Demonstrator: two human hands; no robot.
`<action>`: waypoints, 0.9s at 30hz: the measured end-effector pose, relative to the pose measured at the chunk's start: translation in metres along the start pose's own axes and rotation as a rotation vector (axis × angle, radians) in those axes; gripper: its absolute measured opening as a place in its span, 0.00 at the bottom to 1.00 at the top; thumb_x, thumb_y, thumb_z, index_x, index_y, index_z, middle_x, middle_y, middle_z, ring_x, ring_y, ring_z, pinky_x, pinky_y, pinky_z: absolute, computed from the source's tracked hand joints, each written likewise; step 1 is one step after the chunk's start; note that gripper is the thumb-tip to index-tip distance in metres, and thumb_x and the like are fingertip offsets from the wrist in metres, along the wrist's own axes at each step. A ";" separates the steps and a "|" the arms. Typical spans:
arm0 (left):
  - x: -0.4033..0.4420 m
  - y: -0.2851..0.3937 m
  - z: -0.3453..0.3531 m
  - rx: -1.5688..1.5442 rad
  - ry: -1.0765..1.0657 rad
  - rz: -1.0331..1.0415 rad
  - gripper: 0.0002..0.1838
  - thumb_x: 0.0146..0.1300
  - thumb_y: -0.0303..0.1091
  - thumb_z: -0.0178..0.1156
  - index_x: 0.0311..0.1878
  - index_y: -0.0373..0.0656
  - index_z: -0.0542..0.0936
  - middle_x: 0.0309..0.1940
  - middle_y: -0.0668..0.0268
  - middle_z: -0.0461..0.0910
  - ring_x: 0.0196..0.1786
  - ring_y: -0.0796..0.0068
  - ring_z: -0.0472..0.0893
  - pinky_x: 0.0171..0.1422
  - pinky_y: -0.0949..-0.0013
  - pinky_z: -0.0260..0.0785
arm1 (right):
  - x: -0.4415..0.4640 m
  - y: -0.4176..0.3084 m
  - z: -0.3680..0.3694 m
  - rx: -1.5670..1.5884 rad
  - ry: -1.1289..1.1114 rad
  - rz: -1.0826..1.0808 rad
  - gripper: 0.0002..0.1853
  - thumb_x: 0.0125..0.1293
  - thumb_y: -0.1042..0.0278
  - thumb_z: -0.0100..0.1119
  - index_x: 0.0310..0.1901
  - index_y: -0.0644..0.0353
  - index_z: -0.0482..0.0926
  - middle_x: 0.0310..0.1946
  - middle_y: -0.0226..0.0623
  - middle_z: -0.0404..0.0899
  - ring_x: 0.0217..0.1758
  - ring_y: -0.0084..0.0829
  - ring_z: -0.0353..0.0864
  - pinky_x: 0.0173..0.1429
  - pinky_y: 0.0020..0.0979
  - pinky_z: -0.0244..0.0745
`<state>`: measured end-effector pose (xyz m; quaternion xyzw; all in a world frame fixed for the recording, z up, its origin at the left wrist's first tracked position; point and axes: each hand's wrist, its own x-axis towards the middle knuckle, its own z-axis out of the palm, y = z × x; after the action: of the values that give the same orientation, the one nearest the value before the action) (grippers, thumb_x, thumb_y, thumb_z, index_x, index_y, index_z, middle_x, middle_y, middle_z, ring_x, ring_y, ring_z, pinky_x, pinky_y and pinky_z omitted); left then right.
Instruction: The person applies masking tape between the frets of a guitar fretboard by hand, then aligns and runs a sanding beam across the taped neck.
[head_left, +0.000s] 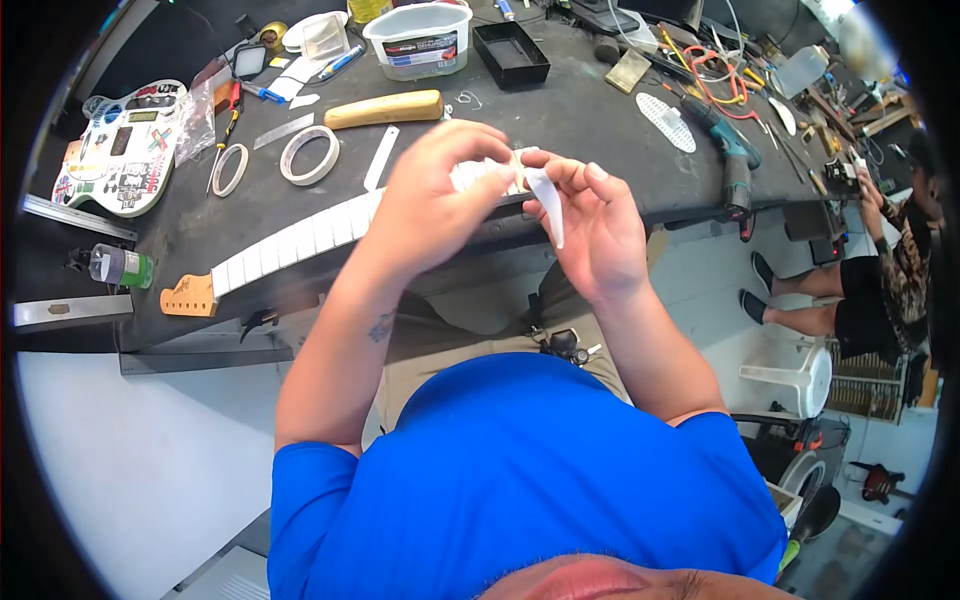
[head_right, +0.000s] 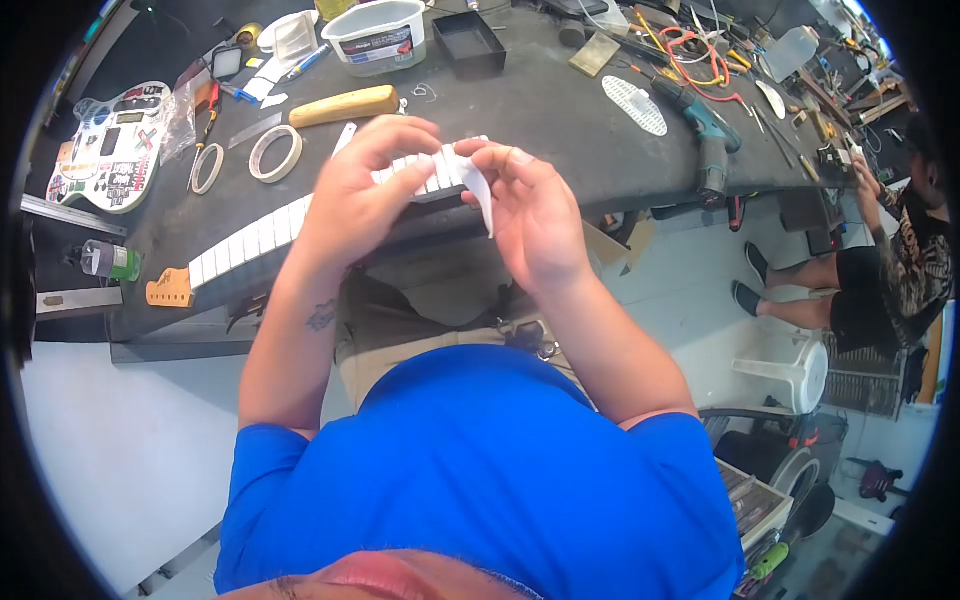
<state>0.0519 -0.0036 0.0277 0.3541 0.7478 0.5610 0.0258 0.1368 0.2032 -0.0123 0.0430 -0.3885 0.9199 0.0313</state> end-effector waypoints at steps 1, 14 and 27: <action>0.003 0.006 0.007 0.112 -0.018 0.071 0.11 0.75 0.34 0.69 0.53 0.39 0.88 0.62 0.59 0.86 0.64 0.68 0.83 0.66 0.63 0.76 | 0.001 0.000 0.002 -0.018 -0.001 -0.005 0.23 0.86 0.54 0.50 0.58 0.68 0.85 0.68 0.45 0.82 0.67 0.33 0.80 0.70 0.39 0.75; 0.068 -0.043 -0.002 -0.044 -0.251 -0.335 0.12 0.74 0.36 0.66 0.45 0.36 0.90 0.70 0.60 0.83 0.59 0.75 0.84 0.66 0.68 0.74 | 0.037 -0.017 -0.047 -1.291 -0.197 -0.511 0.24 0.60 0.81 0.68 0.58 0.49 0.90 0.67 0.38 0.80 0.70 0.45 0.76 0.75 0.42 0.76; 0.068 -0.069 0.002 -0.381 -0.211 -0.481 0.11 0.78 0.35 0.62 0.44 0.37 0.88 0.67 0.58 0.86 0.62 0.73 0.86 0.70 0.65 0.77 | 0.039 -0.012 -0.050 -1.218 -0.265 -0.452 0.30 0.58 0.77 0.81 0.61 0.37 0.93 0.72 0.37 0.76 0.67 0.42 0.74 0.71 0.43 0.78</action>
<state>-0.0327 0.0276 -0.0077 0.2125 0.6849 0.6287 0.3009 0.0960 0.2478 -0.0342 0.2107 -0.8212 0.4935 0.1942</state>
